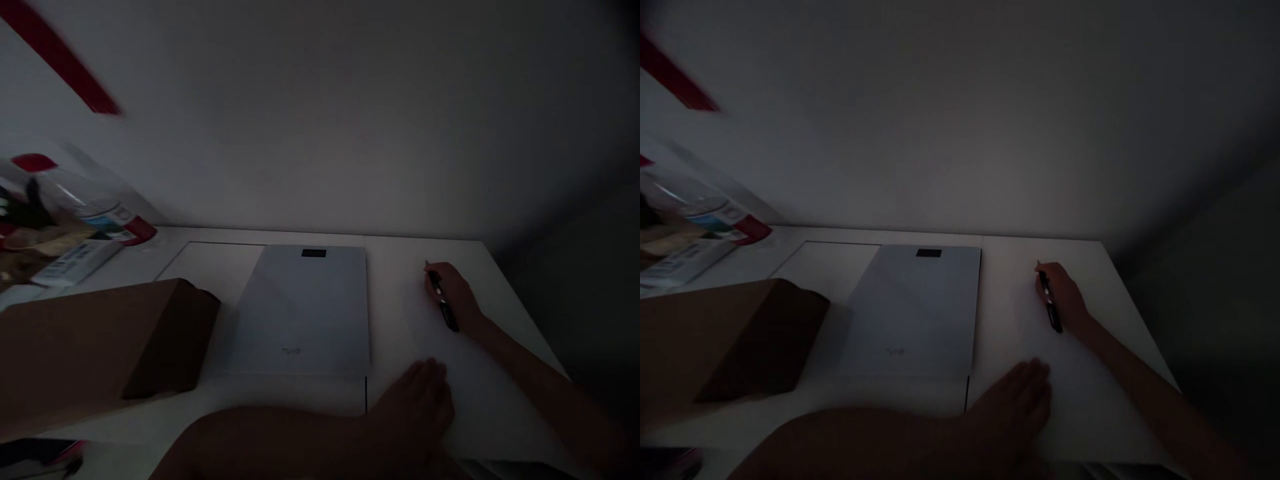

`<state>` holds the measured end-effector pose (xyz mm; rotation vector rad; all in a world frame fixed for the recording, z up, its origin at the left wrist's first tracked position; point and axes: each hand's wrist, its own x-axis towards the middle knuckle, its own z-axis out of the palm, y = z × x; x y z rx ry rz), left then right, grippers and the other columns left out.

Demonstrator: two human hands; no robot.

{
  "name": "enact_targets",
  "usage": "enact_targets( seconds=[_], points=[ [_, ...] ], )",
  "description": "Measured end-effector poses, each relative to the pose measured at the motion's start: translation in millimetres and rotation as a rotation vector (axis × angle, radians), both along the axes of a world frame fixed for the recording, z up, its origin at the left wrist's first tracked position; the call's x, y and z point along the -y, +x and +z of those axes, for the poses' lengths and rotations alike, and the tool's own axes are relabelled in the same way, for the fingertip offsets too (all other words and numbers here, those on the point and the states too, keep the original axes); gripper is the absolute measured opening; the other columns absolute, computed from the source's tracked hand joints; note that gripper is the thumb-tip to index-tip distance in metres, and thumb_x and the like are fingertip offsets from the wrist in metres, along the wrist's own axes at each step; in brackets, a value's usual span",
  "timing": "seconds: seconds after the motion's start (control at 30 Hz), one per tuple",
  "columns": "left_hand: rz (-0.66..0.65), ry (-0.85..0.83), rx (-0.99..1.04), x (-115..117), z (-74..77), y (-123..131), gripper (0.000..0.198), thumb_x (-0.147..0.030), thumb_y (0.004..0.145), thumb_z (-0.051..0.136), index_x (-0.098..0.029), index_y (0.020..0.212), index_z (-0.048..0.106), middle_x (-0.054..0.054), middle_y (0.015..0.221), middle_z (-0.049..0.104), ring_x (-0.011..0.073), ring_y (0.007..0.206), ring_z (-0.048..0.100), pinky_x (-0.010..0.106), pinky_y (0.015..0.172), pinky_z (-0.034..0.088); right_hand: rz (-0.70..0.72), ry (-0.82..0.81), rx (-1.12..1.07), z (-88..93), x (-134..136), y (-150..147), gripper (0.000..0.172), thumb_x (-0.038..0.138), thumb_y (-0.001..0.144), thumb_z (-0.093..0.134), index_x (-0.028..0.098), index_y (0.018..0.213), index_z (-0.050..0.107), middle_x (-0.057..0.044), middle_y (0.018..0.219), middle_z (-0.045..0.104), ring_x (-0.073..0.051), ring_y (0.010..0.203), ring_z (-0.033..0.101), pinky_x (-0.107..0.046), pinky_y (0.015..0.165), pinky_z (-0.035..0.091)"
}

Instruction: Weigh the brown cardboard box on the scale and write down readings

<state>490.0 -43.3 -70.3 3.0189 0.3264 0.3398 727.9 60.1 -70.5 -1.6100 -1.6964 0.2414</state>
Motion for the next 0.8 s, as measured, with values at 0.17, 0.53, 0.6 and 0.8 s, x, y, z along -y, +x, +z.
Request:
enact_targets(
  seconds=[0.17,0.53,0.6,0.8],
  points=[
    [-0.016,0.021,-0.009,-3,1.6,-1,0.079,-0.063,0.098,0.026,-0.001,0.144,0.041,0.023,0.156,0.038,0.0339,0.145,0.035,0.042,0.123,0.016,0.039,-0.085,0.300,-1.8,40,24,0.038,0.020,0.081,0.040,0.023,0.111,0.064,-0.011,0.119,0.066,-0.029,0.103,0.065,-0.039,0.079,0.053],
    [0.006,0.124,0.081,11,26.2,-40,0.059,-0.047,0.103,0.034,-0.011,0.150,0.038,0.015,0.161,0.035,0.0277,0.148,0.033,0.039,0.121,0.027,-0.005,-0.102,0.598,-13.7,50,39,0.053,0.013,0.082,0.037,0.017,0.126,0.065,-0.016,0.108,0.067,-0.033,0.096,0.064,-0.044,0.075,0.054],
    [0.010,0.077,0.147,16,31.0,-75,0.061,-0.049,0.101,0.038,-0.012,0.149,0.040,0.013,0.155,0.045,0.0250,0.147,0.035,0.037,0.120,0.032,-0.006,-0.084,0.597,-16.0,51,39,0.054,0.013,0.085,0.035,0.018,0.130,0.063,-0.015,0.112,0.066,-0.032,0.101,0.064,-0.043,0.078,0.054],
    [0.669,-0.333,0.567,58,10.0,-209,0.044,-0.051,0.098,0.032,-0.032,0.108,0.070,0.005,0.108,0.075,0.0244,0.099,0.070,0.039,0.079,0.062,-0.070,-0.010,0.516,-9.3,53,41,0.046,0.022,0.096,0.032,0.022,0.134,0.059,-0.014,0.120,0.066,-0.030,0.106,0.065,-0.040,0.076,0.055]
  ],
)
